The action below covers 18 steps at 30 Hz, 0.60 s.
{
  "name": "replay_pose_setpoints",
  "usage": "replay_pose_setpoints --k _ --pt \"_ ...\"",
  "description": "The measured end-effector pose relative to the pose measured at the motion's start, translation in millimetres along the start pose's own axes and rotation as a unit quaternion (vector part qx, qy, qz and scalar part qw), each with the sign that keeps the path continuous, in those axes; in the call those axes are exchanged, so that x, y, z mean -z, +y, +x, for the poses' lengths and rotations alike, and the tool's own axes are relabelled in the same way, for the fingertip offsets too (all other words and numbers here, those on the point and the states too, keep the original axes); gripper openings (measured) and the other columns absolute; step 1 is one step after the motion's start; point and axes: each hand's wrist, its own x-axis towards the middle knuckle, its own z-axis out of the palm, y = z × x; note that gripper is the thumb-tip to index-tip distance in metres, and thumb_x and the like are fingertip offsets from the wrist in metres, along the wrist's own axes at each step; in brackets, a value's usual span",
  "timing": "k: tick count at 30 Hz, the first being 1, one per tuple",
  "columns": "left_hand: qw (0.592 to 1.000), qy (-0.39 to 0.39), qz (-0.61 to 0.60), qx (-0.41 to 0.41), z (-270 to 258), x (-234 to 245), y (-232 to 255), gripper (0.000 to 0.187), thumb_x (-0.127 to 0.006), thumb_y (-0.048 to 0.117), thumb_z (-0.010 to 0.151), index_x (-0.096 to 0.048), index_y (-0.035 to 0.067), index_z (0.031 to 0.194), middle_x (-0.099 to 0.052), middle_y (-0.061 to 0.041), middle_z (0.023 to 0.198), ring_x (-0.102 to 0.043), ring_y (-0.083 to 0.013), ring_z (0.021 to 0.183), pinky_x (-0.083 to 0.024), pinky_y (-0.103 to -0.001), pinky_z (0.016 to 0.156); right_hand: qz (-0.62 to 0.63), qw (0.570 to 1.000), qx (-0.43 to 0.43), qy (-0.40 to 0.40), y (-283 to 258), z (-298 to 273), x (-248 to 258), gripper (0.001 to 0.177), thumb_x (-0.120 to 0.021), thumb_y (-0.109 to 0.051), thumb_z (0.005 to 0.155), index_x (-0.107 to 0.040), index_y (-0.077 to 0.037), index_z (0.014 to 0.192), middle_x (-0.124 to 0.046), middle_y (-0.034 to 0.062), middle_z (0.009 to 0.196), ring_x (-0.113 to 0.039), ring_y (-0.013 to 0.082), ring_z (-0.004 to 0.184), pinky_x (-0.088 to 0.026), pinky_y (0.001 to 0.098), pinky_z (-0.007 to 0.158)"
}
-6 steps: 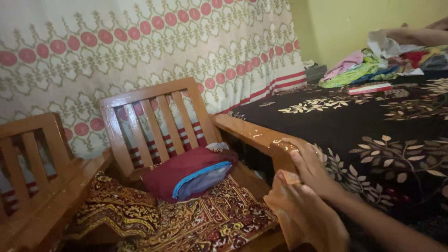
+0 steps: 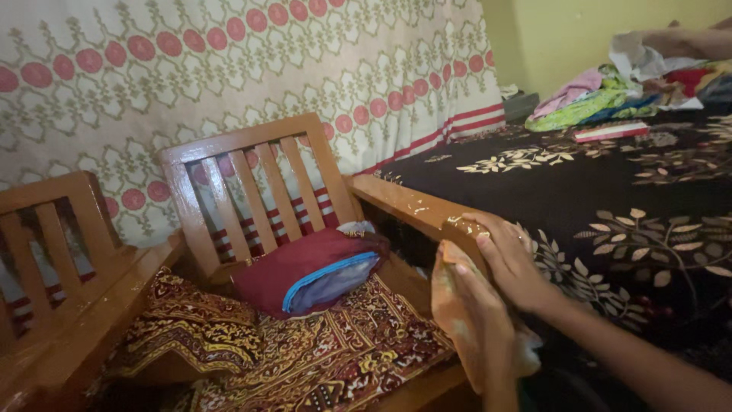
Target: The person wipes a wooden chair with a cloth, focusing on the armrest and slatted seat. They briefly dip the cloth into a bowl of liquid on the floor before resuming wiping the chair's surface.
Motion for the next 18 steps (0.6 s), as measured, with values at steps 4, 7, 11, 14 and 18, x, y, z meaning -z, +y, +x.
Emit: replay_pose_setpoints --k 4,7,11,14,18 --pt "0.997 0.011 -0.055 0.057 -17.3 9.1 19.1 0.058 -0.035 0.040 0.104 -0.039 0.006 0.151 -0.054 -0.014 0.144 -0.055 -0.0252 0.132 -0.045 -0.034 0.103 0.012 1.000 0.008 0.006 2.5 -2.1 -0.6 0.045 -0.033 -0.031 0.109 -0.051 -0.009 0.145 -0.056 0.0157 0.140 -0.047 0.0306 0.135 -0.027 0.0445 0.116" --pt "0.980 0.131 0.003 0.149 -24.2 9.0 22.4 0.053 -0.041 0.041 0.102 -0.049 0.008 0.142 -0.065 -0.011 0.125 -0.067 -0.0257 0.113 -0.056 -0.036 0.093 -0.018 1.000 -0.019 0.004 4.3 -0.8 -4.6 0.045 -0.033 -0.029 0.109 -0.053 -0.010 0.144 -0.059 0.0150 0.135 -0.049 0.0308 0.132 -0.027 0.0460 0.115" --pt "0.924 0.183 -0.320 0.098 -36.8 0.4 9.6 0.057 -0.046 0.033 0.109 -0.048 -0.011 0.146 -0.052 -0.035 0.117 -0.053 -0.0300 0.103 -0.043 -0.042 0.089 -0.010 1.000 0.012 0.018 2.5 -0.4 -5.9 0.045 -0.034 -0.032 0.109 -0.053 -0.009 0.144 -0.058 0.0163 0.139 -0.049 0.0325 0.133 -0.029 0.0460 0.113" --pt "0.948 -0.013 0.293 -0.121 -55.5 2.3 18.2 0.061 -0.030 0.033 0.113 -0.021 0.002 0.164 -0.026 -0.022 0.173 -0.026 -0.0328 0.158 -0.026 -0.043 0.123 0.004 1.000 0.023 0.005 6.1 -2.5 -2.7 0.047 -0.034 -0.034 0.109 -0.052 -0.008 0.144 -0.058 0.0168 0.140 -0.049 0.0326 0.134 -0.029 0.0480 0.113" --pt "0.987 -0.088 0.102 -0.088 -23.6 -11.5 35.6 0.067 -0.021 0.038 0.110 -0.007 0.003 0.165 -0.002 -0.017 0.177 -0.005 -0.0294 0.163 -0.009 -0.039 0.130 0.029 0.998 -0.006 -0.048 13.9 -0.7 2.9 0.053 -0.033 -0.037 0.107 -0.048 -0.007 0.148 -0.051 0.0186 0.146 -0.043 0.0330 0.138 -0.027 0.0469 0.114"
